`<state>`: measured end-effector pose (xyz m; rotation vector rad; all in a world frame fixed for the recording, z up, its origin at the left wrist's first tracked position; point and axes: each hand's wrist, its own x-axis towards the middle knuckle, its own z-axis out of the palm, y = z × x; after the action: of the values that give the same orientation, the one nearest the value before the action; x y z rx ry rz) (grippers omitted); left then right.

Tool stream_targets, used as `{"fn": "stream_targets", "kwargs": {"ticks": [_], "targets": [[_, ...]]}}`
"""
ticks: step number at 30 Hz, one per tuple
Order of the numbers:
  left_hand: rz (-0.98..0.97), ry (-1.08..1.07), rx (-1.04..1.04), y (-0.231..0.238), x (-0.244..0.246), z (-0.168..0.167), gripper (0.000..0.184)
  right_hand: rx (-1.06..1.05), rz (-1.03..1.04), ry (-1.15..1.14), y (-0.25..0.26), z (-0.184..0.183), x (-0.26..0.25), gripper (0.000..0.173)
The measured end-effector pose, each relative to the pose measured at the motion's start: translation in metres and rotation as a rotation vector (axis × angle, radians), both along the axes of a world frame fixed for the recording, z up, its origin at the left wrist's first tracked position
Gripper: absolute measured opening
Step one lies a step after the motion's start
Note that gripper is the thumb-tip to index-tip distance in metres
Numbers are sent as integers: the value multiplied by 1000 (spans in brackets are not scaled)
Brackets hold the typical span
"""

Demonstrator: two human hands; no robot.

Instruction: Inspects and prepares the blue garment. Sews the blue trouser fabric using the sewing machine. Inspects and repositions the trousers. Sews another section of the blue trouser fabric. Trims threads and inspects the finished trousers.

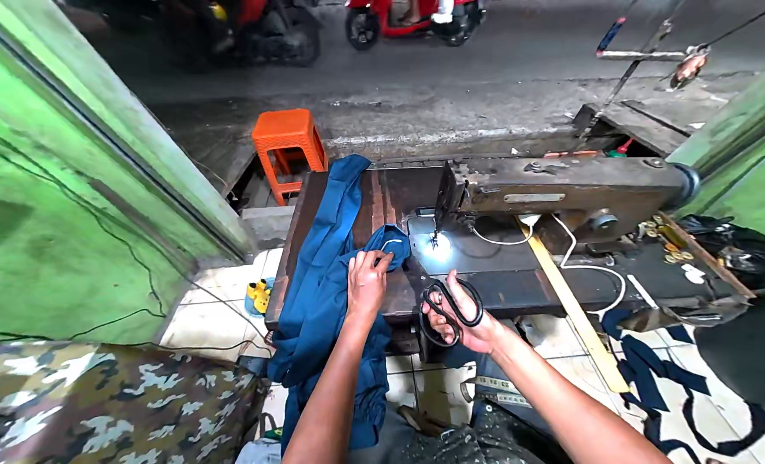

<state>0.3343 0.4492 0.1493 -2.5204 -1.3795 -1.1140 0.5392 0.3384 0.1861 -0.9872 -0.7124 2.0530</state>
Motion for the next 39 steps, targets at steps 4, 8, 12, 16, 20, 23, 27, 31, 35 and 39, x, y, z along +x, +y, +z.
{"fn": "stream_targets", "kwargs": {"ticks": [4, 8, 12, 16, 20, 23, 27, 31, 35, 39], "targets": [[-19, 5, -17, 0, -2, 2, 34, 42, -66, -30, -9, -7, 3, 77], [-171, 89, -67, -13, -11, 10, 32, 28, -122, -176, -42, -10, 30, 73], [-329, 287, -139, -44, -12, 26, 35, 33, -58, -184, -80, -12, 63, 78], [-244, 253, -149, -45, 8, 28, 44, 27, 27, -126, -80, -20, 62, 79], [-145, 428, -511, -31, 29, 52, 37, -10, 20, -102, -76, -31, 56, 72], [-132, 485, -591, -20, 33, 55, 34, -28, 17, -79, -76, -34, 56, 70], [-151, 525, -564, -10, 37, 56, 29, -10, -1, -71, -81, -33, 58, 71], [-224, 540, -430, -5, 38, 53, 24, 35, -4, 25, -83, -38, 57, 81], [-271, 584, -438, 1, 39, 49, 25, 21, 38, 91, -75, -46, 46, 83], [-226, 512, -526, 3, 36, 52, 31, 24, 37, 89, -70, -58, 42, 81]]}}
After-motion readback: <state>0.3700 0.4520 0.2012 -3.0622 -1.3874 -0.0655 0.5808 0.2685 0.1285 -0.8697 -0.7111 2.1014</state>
